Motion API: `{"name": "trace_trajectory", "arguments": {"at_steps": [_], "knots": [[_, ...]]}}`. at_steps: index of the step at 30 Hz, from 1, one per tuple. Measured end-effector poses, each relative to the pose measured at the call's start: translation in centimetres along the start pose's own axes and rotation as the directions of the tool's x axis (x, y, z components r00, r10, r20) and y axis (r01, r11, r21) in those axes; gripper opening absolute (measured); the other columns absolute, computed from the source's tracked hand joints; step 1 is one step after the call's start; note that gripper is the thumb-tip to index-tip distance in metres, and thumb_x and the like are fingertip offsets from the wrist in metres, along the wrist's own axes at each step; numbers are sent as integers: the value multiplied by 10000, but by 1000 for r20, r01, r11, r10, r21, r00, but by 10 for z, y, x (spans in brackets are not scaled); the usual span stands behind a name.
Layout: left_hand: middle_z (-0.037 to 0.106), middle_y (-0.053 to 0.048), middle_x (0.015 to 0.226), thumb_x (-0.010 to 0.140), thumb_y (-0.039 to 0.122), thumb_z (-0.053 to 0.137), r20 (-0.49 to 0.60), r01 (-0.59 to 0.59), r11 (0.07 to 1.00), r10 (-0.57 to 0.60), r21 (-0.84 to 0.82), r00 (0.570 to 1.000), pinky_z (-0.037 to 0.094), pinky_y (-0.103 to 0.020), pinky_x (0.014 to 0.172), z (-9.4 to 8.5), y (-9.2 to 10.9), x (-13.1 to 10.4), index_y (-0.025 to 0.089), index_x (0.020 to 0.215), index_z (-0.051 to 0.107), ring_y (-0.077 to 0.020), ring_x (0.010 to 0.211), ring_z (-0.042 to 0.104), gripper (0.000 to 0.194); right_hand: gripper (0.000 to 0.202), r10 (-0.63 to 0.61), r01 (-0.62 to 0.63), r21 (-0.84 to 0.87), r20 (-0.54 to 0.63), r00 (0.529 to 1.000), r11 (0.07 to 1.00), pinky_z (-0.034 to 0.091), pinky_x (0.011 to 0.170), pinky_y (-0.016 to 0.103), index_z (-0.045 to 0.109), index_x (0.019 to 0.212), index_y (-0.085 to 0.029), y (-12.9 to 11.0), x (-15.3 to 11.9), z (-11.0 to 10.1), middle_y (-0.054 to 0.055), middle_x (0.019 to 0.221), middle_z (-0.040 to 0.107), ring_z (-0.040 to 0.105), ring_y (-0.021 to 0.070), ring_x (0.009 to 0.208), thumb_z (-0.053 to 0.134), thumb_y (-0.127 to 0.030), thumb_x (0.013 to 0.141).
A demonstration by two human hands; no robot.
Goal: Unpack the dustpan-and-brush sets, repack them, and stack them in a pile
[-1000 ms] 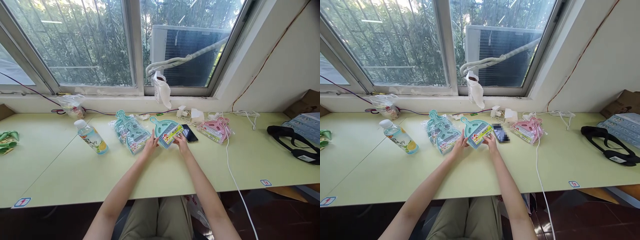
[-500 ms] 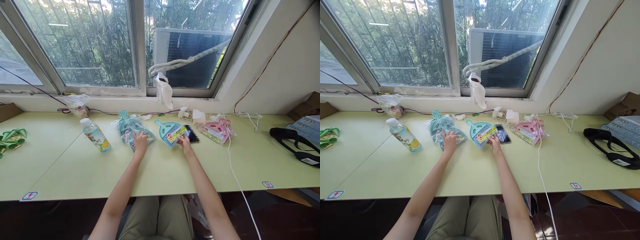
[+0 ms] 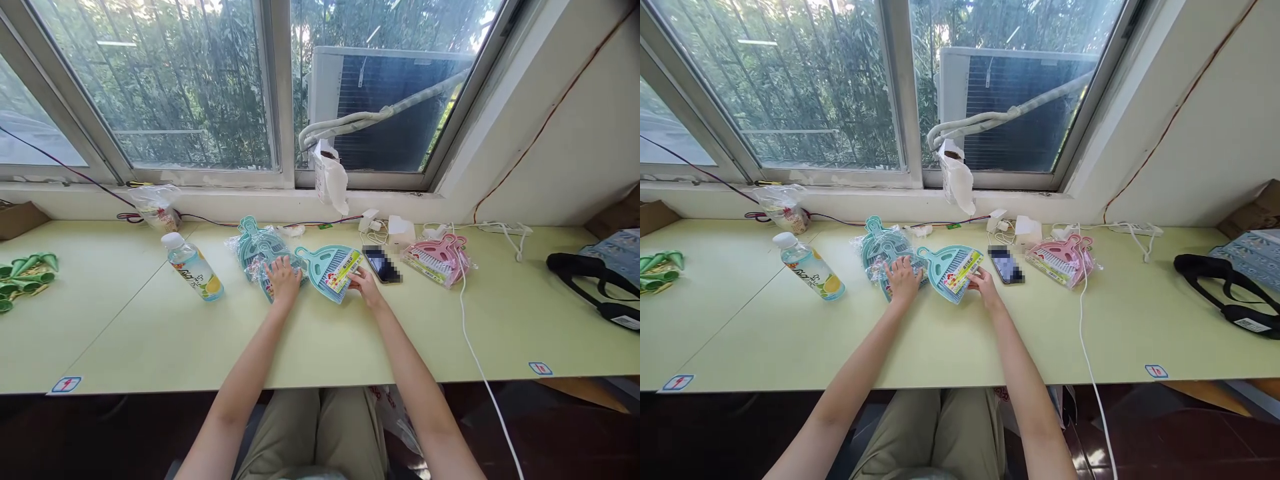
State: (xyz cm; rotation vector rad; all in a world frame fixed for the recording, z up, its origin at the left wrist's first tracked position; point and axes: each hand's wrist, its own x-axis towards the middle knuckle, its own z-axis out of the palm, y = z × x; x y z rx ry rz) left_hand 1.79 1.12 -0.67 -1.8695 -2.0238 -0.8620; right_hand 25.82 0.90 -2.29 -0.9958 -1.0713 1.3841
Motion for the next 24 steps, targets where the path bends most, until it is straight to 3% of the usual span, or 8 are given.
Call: {"name": "trace_trajectory", "arguments": {"at_steps": [6,12,18,24], "knots": [[576,-152,1192,822,147,450,74,-48,998,50,-29,996,90,-547,1112,-1,-3,1,168,1238,527,-293,1187,455,423,385,28,-29,-32,-39,999,999,562,624,312,623,951,-206,3,2,-1,30,826,723,682,186,663,749,-341,613],[453,-185,1369,843,275,498,69,-17,1000,18,-15,997,110,-595,1091,4,-1,1,160,1329,459,-332,1265,393,501,378,39,-40,-13,-72,997,999,550,626,298,617,942,-203,3,5,-4,12,798,719,673,167,644,742,-334,610],[535,-140,1309,834,152,451,115,-32,999,28,32,993,122,-643,1066,10,-9,2,184,1126,630,-331,1289,379,345,390,56,-56,-4,-53,997,998,552,634,299,617,960,-198,3,5,-6,15,812,720,677,167,649,743,-325,613],[593,-102,1244,868,171,393,16,19,994,-17,-108,1000,120,-604,1102,5,-12,7,202,1097,647,-285,1237,440,343,402,63,-64,-22,-4,998,998,557,632,298,624,980,-196,2,3,-5,32,838,724,684,176,673,756,-321,622]]}}
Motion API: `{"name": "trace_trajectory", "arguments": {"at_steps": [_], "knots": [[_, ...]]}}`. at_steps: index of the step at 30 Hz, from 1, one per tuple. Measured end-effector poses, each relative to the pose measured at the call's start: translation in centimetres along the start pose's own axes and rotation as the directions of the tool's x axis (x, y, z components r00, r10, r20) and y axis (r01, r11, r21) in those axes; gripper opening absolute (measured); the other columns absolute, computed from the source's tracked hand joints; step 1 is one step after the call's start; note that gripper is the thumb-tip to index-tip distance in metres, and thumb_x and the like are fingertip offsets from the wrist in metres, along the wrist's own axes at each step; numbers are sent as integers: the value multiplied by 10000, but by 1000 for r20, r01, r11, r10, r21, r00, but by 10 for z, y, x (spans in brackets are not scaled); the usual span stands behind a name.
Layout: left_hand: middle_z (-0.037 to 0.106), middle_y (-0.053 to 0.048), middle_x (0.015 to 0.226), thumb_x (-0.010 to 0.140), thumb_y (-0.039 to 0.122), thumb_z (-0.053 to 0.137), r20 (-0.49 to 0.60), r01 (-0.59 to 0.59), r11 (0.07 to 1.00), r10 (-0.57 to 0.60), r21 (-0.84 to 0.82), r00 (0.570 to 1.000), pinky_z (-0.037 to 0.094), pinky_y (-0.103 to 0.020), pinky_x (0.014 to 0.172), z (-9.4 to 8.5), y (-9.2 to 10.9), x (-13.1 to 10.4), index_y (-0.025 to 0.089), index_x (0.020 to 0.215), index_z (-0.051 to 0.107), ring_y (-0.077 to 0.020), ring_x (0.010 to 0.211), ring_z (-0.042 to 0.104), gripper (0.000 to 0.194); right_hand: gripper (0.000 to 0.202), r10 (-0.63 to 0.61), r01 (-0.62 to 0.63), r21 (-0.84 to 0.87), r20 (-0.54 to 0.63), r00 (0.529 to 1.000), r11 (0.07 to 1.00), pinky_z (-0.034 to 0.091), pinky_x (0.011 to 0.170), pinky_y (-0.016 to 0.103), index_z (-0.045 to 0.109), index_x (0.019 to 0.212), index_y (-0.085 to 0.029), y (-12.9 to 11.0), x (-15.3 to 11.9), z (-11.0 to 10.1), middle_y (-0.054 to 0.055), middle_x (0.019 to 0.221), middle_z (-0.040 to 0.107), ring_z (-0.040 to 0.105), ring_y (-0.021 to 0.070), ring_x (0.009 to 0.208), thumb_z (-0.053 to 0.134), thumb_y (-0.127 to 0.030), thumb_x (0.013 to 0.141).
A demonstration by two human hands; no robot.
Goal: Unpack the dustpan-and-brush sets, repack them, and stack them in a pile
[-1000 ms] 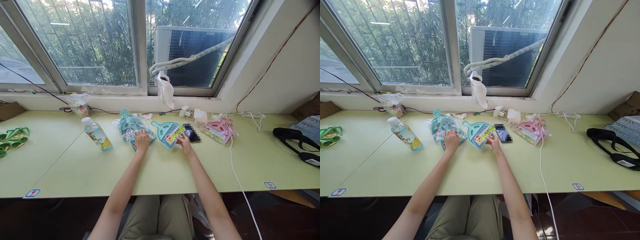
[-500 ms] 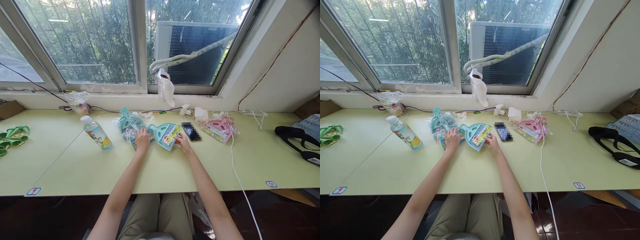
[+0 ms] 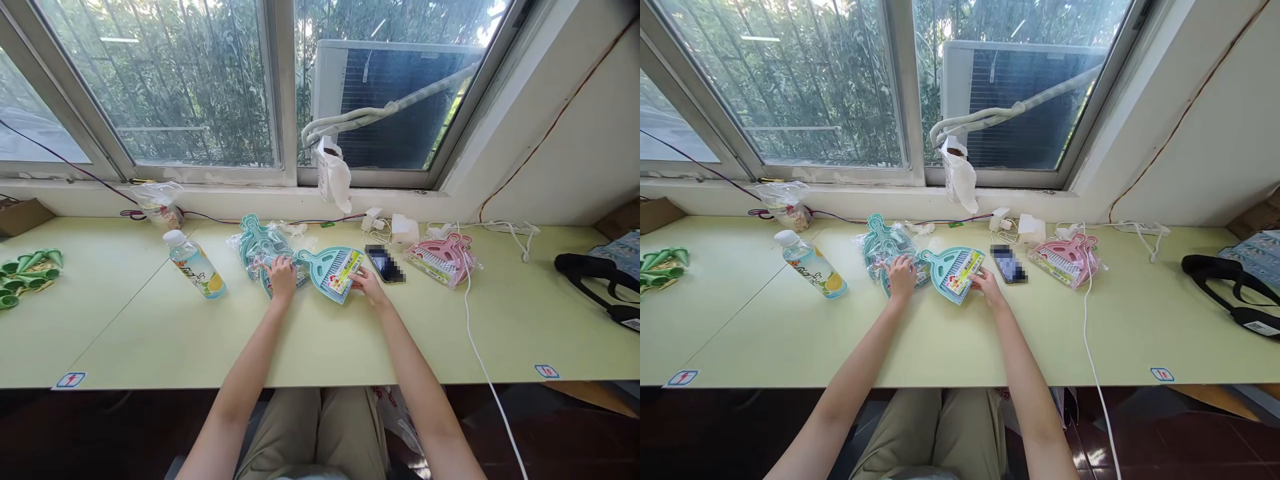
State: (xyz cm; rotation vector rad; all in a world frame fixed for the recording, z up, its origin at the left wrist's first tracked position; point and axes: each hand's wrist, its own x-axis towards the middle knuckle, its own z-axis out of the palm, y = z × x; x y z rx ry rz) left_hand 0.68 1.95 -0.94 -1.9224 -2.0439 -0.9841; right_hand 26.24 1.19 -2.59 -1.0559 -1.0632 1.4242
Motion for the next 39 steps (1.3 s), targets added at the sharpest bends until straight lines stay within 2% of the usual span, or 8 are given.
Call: {"name": "trace_trajectory", "arguments": {"at_steps": [7,12,16,20,25,28,36,39], "knots": [[629,-83,1187,877,154,387,-49,-10,992,4,-123,999,72,-592,1119,-2,3,0,223,1122,637,-262,1202,465,357,438,-26,26,5,80,996,1000,559,658,311,637,1019,-189,-5,-7,7,59,917,725,690,193,739,760,-346,629],[662,-61,1123,874,129,394,-47,-48,984,40,-172,998,54,-587,1121,-1,1,0,227,1076,661,-247,1149,501,349,428,-28,27,31,43,999,999,562,664,307,637,1011,-190,-6,-7,8,59,908,724,689,190,737,760,-343,631],[662,-70,1113,890,186,421,-22,-63,988,61,-138,998,82,-556,1126,-4,3,-2,238,1109,648,-253,1114,519,320,435,-38,38,38,5,999,999,565,670,312,631,1012,-199,-5,-5,6,50,904,722,689,191,744,763,-343,623],[645,-69,1126,890,255,457,-41,-61,995,58,-75,997,135,-509,1129,-10,6,-3,251,1176,610,-263,1086,521,325,451,-41,40,36,36,999,999,564,655,321,636,1014,-198,-6,-6,6,55,896,724,688,197,719,768,-354,612],[673,-47,1023,913,264,409,-56,-58,991,52,-120,997,167,-471,1125,-16,10,-4,278,981,692,-252,1019,537,291,445,-47,45,22,84,995,999,556,632,312,642,1001,-195,-8,-8,10,51,867,726,682,189,679,768,-362,608],[678,-37,1008,917,274,407,-75,-88,978,75,-190,994,178,-457,1122,-20,15,-6,282,971,687,-237,1010,544,285,450,-54,51,34,91,994,998,553,645,309,635,1017,-197,-9,-9,12,45,862,726,683,187,694,763,-364,618],[671,-27,1037,928,294,400,-65,-175,934,162,-313,985,186,-452,1121,-27,39,-17,267,945,642,-209,1056,545,244,469,-88,82,72,77,993,994,558,685,334,613,1045,-206,-11,-11,18,47,892,723,684,206,761,757,-368,629],[559,-66,1258,914,324,435,-120,-120,926,82,-358,989,148,-469,1132,-28,48,-24,250,1064,586,-224,1232,436,225,472,-107,102,85,60,992,991,556,687,328,606,1057,-208,-10,-11,19,48,918,718,681,201,769,753,-369,638]]}}
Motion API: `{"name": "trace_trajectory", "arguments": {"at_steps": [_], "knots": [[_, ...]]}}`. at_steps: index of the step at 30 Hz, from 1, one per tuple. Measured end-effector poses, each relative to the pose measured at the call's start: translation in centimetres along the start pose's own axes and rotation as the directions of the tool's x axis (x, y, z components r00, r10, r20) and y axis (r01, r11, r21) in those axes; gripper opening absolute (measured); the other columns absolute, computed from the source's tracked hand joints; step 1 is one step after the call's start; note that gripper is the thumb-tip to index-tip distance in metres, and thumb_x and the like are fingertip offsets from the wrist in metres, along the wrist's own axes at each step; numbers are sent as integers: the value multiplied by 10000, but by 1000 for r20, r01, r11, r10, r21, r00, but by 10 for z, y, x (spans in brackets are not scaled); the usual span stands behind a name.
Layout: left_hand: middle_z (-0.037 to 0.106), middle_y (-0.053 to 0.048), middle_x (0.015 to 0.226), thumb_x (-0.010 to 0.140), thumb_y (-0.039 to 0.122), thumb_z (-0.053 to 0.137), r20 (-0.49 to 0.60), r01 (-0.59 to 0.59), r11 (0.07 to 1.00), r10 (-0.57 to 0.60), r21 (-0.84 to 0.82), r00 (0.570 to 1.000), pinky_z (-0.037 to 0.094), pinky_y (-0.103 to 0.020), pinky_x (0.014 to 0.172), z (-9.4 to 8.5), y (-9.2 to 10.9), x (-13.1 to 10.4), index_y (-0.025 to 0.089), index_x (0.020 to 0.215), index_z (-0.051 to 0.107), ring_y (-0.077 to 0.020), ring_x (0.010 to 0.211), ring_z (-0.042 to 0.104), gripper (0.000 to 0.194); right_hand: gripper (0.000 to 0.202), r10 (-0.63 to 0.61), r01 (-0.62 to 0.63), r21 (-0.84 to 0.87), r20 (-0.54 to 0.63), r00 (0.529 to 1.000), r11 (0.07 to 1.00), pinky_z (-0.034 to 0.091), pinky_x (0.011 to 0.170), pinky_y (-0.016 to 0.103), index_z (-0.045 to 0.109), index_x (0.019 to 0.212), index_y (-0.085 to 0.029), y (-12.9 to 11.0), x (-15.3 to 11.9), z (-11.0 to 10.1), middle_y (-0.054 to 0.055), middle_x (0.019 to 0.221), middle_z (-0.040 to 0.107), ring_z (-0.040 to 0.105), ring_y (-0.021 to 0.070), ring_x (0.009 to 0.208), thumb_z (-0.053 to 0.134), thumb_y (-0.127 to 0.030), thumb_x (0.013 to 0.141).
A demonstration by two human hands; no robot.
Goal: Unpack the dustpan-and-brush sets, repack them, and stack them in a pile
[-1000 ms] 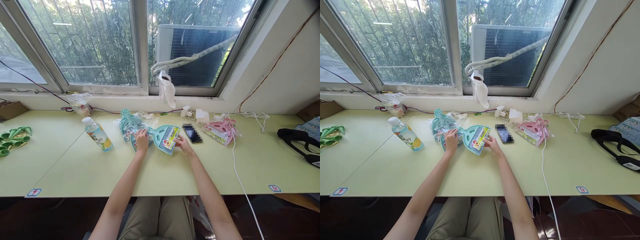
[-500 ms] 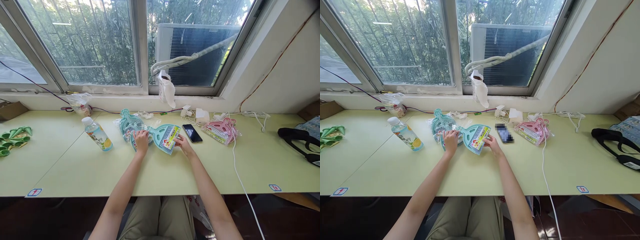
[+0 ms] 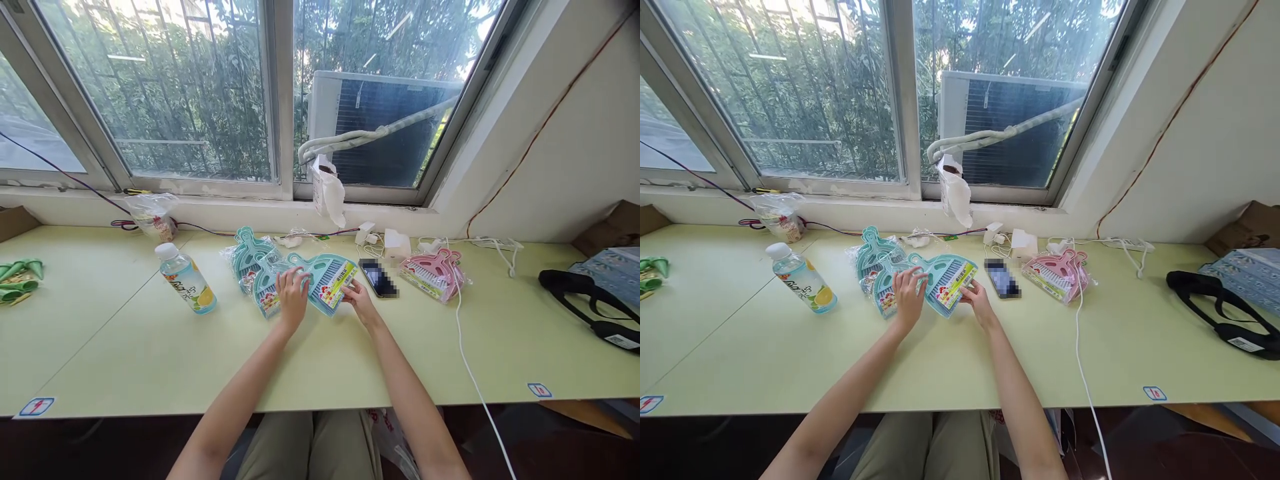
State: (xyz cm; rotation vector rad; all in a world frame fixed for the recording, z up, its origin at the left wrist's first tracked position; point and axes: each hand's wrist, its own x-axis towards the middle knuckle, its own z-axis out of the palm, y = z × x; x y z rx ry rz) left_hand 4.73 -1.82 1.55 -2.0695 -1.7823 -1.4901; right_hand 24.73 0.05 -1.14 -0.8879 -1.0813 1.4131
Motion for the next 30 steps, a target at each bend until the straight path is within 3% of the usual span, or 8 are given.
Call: {"name": "trace_trajectory", "arguments": {"at_steps": [2,4,6,9,11,13,25,30], "knots": [[376,-110,1424,896,373,466,-146,130,988,-142,-84,979,146,-462,1134,0,4,-2,229,1228,462,-235,1346,295,361,471,-14,14,10,-20,1000,1000,553,682,317,607,1055,-212,1,0,0,45,934,716,679,198,772,755,-371,637],[214,-127,1500,873,423,500,-262,266,926,-336,-269,905,157,-423,1139,0,4,0,226,1341,297,-224,1402,171,547,467,-30,31,23,-32,999,999,547,672,305,611,1052,-218,1,0,0,41,943,715,677,192,771,759,-372,636],[143,-112,1524,844,456,542,-227,348,778,-521,-523,823,190,-368,1134,0,-1,5,250,1383,193,-206,1412,146,674,468,-40,41,38,-31,999,998,542,666,300,617,1050,-222,1,0,1,38,950,715,675,191,770,763,-374,633],[261,-88,1496,811,486,582,140,439,373,-610,-817,780,315,-320,1072,0,-10,16,286,1387,216,-200,1361,303,711,472,-36,36,48,-9,999,998,541,672,309,621,1056,-221,0,-1,2,44,961,714,673,197,779,767,-371,633],[431,-86,1397,791,478,608,407,528,129,-494,-840,768,402,-317,1001,2,-13,19,274,1355,320,-209,1277,434,665,465,-30,29,50,16,999,998,543,681,315,621,1062,-218,0,-2,3,47,960,714,671,199,790,764,-359,642],[547,-80,1281,758,429,660,549,600,26,-374,-799,748,454,-318,943,4,-12,17,251,1318,402,-215,1185,523,642,456,-26,24,52,32,999,998,543,674,312,621,1061,-213,1,-3,4,49,951,716,670,199,791,762,-347,649],[619,-54,1176,709,339,731,661,675,-30,-236,-737,712,552,-320,770,22,8,-4,300,1374,358,-198,983,629,763,440,-38,53,101,-142,989,994,564,650,283,616,984,-206,5,5,1,24,891,717,676,174,748,790,-320,596],[586,-76,1239,672,363,763,648,681,52,-265,-730,714,551,-391,790,22,6,-6,323,1415,261,-250,1048,610,898,464,-49,56,61,-120,992,997,572,678,303,592,1015,-212,5,3,4,26,901,716,678,179,764,782,-332,610]]}}
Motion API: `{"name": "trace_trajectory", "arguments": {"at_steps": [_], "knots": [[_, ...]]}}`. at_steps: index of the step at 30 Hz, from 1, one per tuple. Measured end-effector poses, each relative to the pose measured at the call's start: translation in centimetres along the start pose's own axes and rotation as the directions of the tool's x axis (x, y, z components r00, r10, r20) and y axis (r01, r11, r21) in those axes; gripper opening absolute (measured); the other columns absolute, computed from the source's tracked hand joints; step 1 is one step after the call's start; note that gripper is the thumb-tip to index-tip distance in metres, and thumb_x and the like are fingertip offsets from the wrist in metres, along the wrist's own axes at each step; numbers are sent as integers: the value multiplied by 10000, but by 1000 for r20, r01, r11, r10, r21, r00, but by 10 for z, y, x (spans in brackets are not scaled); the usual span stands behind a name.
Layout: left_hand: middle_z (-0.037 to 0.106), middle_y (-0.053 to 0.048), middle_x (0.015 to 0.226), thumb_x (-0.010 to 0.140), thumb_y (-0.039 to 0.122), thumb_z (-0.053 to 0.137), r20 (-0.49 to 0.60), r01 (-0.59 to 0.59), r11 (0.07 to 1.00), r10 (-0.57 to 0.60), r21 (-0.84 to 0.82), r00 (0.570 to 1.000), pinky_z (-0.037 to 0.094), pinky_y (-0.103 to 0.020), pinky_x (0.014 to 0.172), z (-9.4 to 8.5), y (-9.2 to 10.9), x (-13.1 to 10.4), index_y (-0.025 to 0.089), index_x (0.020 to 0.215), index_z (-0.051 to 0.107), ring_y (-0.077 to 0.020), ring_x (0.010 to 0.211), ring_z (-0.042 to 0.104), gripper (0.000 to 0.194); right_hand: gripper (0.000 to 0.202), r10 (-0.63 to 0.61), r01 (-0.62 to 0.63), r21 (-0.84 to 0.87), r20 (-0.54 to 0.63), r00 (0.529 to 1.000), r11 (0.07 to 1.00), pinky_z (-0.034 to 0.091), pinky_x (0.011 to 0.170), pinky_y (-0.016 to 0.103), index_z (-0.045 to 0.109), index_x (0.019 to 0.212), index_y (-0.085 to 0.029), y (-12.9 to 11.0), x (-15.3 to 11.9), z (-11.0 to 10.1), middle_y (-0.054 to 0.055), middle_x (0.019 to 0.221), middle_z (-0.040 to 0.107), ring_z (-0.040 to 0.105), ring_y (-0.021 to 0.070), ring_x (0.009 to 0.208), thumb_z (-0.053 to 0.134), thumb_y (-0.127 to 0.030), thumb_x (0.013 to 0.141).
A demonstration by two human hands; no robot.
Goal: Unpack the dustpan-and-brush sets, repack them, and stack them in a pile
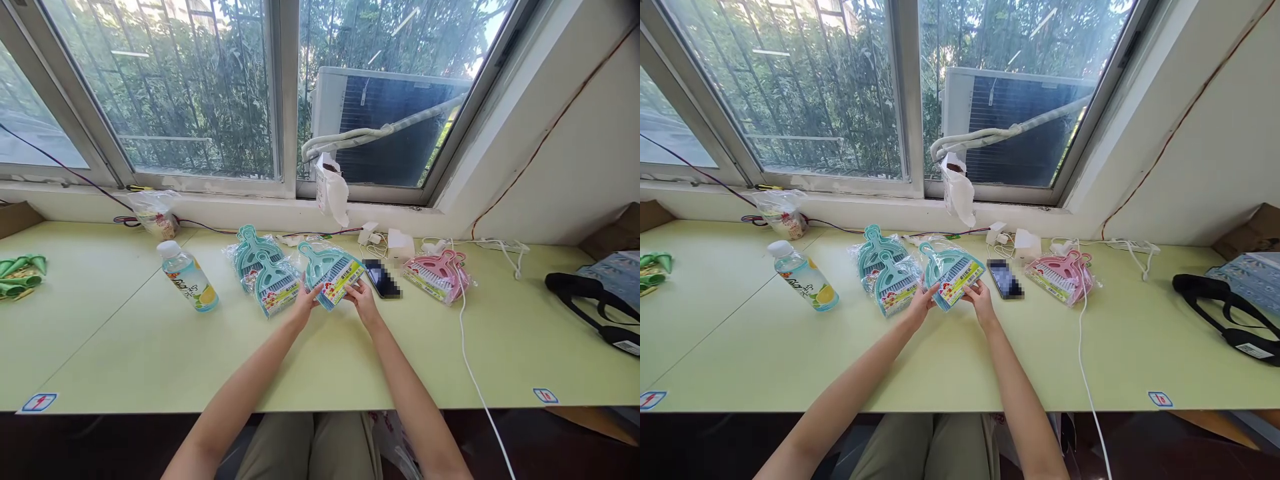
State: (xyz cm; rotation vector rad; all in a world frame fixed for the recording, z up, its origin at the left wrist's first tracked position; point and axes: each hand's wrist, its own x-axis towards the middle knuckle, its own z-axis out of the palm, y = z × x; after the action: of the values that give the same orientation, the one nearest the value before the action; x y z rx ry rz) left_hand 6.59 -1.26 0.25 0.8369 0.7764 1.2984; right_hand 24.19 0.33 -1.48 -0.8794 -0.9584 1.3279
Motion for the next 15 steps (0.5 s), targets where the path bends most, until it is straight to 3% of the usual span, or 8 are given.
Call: {"name": "trace_trajectory", "arguments": {"at_steps": [7,15], "knots": [[493,-109,1357,577,227,818,-15,-89,988,91,124,996,468,-468,948,-1,-4,-1,306,1426,258,-320,1221,484,1020,390,-8,8,-11,-18,1000,1000,561,671,271,607,974,-215,-2,-2,4,15,876,704,662,165,780,757,-310,627],[417,-82,1421,587,256,808,100,-170,964,153,203,983,429,-454,1008,1,-1,-2,321,1423,235,-295,1268,436,1015,350,-13,35,207,-104,994,978,547,726,256,610,946,-255,6,5,1,-22,971,682,643,146,864,748,-286,626]]}}
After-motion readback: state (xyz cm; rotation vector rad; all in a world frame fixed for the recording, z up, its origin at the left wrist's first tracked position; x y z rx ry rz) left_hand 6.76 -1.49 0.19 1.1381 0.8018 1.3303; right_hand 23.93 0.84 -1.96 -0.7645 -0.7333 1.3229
